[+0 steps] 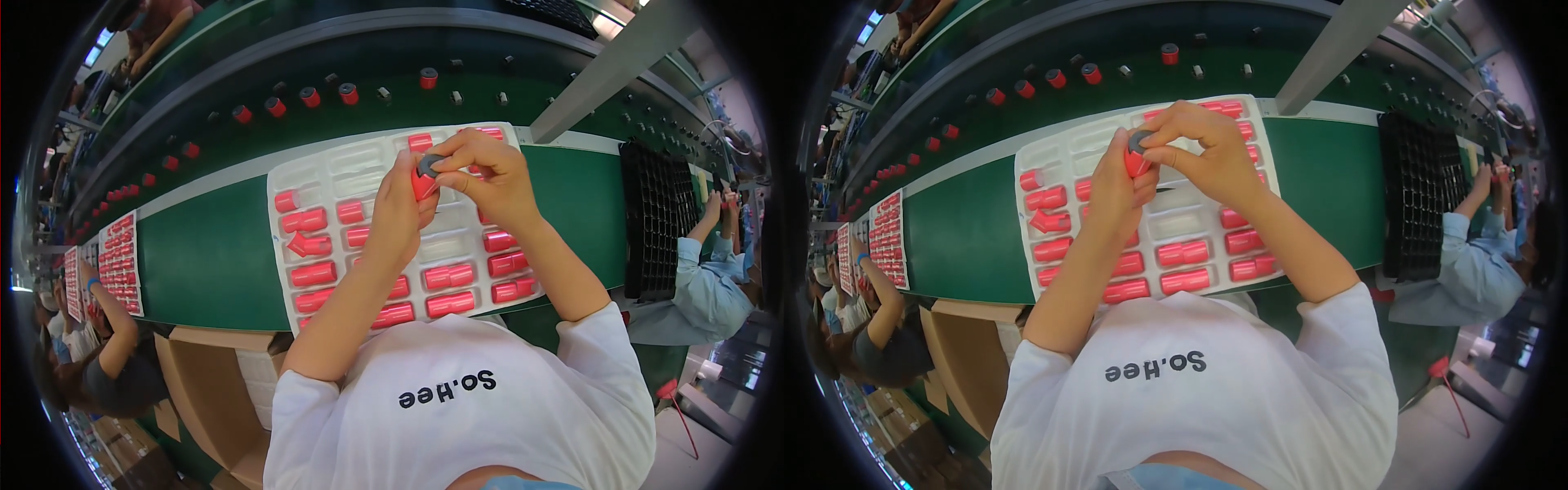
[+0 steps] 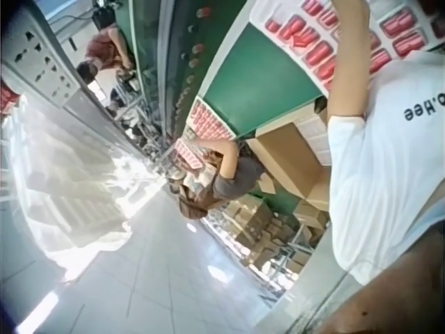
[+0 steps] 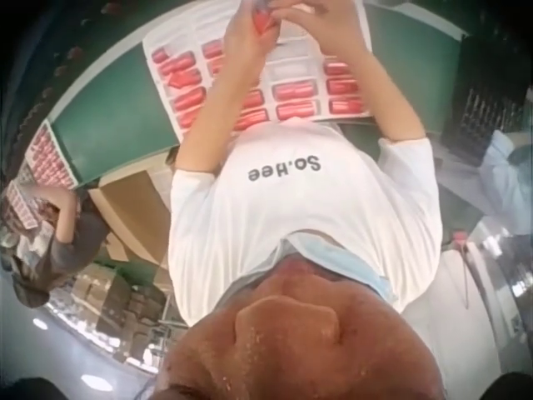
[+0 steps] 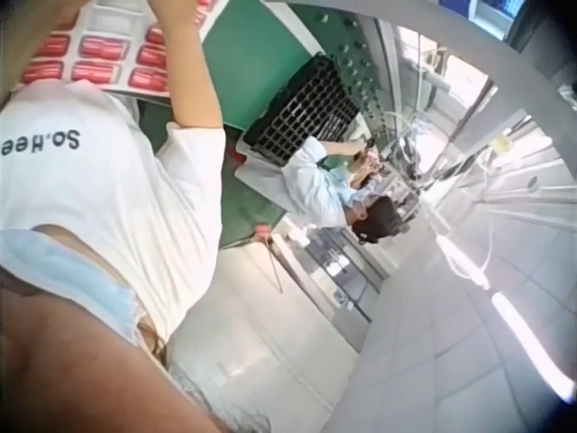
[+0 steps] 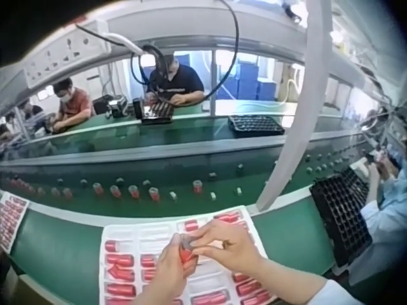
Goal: The person assembles small components by attaching grey caps to pink cylindrical parts by hand, then places the assembled components into a white plastic tray on a factory production line.
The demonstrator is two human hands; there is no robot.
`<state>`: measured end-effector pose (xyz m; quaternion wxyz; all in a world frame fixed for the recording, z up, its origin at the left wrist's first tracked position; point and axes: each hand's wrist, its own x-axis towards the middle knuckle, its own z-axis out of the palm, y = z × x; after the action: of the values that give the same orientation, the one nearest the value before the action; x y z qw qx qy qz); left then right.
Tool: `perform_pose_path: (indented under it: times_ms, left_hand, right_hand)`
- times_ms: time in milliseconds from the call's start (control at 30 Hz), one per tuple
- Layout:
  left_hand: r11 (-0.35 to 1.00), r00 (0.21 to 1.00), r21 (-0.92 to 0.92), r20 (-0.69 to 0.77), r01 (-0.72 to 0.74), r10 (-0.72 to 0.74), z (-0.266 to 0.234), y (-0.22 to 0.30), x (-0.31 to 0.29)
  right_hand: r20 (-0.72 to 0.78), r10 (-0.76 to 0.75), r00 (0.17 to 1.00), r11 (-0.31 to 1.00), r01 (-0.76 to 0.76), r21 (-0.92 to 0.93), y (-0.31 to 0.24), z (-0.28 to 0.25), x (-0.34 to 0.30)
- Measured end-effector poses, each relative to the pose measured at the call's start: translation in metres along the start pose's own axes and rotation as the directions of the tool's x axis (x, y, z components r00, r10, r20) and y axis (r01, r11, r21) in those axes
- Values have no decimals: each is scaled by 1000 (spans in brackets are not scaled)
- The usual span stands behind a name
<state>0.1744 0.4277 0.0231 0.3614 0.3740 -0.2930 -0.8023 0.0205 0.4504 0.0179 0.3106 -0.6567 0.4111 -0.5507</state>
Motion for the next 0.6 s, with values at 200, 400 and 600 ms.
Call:
perform_pose_path:
  times_ms: [200,400,600]
  left_hand:
    - [997,999,-64,-20,-49,48,-2,-3,2]
    - [983,993,-143,-63,-112,104,-2,-9,-6]
    - [964,992,236,-20,-120,128,-28,5,27]
  right_hand:
    - [-93,-14,996,999,18,46,-1,10,0]
    - [-4,-100,995,987,99,-128,-12,14,0]
    - [70,-119,990,938,136,-320,12,12,31]
